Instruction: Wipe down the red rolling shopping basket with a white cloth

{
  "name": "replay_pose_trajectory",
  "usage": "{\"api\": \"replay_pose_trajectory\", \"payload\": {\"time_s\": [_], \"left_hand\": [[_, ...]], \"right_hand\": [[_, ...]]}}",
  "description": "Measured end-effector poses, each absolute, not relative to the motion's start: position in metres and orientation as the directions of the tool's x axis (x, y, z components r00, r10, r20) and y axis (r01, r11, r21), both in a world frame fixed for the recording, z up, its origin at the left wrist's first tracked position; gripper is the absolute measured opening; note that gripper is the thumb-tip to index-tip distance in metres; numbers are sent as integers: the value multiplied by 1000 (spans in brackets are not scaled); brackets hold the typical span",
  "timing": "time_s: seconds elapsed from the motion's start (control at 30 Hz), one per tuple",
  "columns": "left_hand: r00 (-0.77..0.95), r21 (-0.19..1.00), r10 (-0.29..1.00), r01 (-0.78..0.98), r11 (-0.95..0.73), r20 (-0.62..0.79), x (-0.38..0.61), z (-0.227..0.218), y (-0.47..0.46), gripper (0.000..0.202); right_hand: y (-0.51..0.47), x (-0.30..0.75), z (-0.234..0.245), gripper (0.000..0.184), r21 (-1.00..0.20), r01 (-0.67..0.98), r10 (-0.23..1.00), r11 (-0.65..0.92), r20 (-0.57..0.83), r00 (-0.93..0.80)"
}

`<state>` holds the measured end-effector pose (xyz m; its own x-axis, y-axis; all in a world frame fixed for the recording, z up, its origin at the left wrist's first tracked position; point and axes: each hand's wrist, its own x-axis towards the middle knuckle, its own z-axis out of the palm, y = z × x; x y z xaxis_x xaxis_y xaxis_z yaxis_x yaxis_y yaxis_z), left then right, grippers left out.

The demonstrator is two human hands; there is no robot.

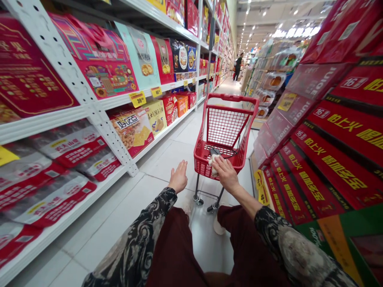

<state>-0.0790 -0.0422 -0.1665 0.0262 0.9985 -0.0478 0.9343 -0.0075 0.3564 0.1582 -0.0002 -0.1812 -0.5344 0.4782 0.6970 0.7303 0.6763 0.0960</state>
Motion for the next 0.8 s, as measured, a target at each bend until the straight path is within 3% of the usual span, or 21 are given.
{"api": "replay_pose_trajectory", "payload": {"time_s": [0.1, 0.27, 0.47, 0.63, 0.8], "left_hand": [[7, 353, 999, 936, 11, -51, -80, -169, -44, 72], [-11, 326, 998, 945, 29, -56, -79, -176, -48, 73], [3, 329, 1000, 944, 5, -23, -78, -170, -47, 74], [20, 311, 1000, 950, -13, -21, -75, -171, -50, 74], [18, 237, 1000, 971, -24, 25, -67, -181, -58, 73]], "right_hand": [[-6, 143, -180, 35, 122, 686, 426, 717, 702, -570], [-2, 102, -176, 31, 246, 487, 279, 838, 574, -770], [16, 97, -188, 33, 280, 465, 281, 840, 507, -814], [4, 110, -218, 27, 207, 463, 342, 862, 436, -832], [-5, 109, -209, 27, 168, 508, 351, 845, 543, -763]]}}
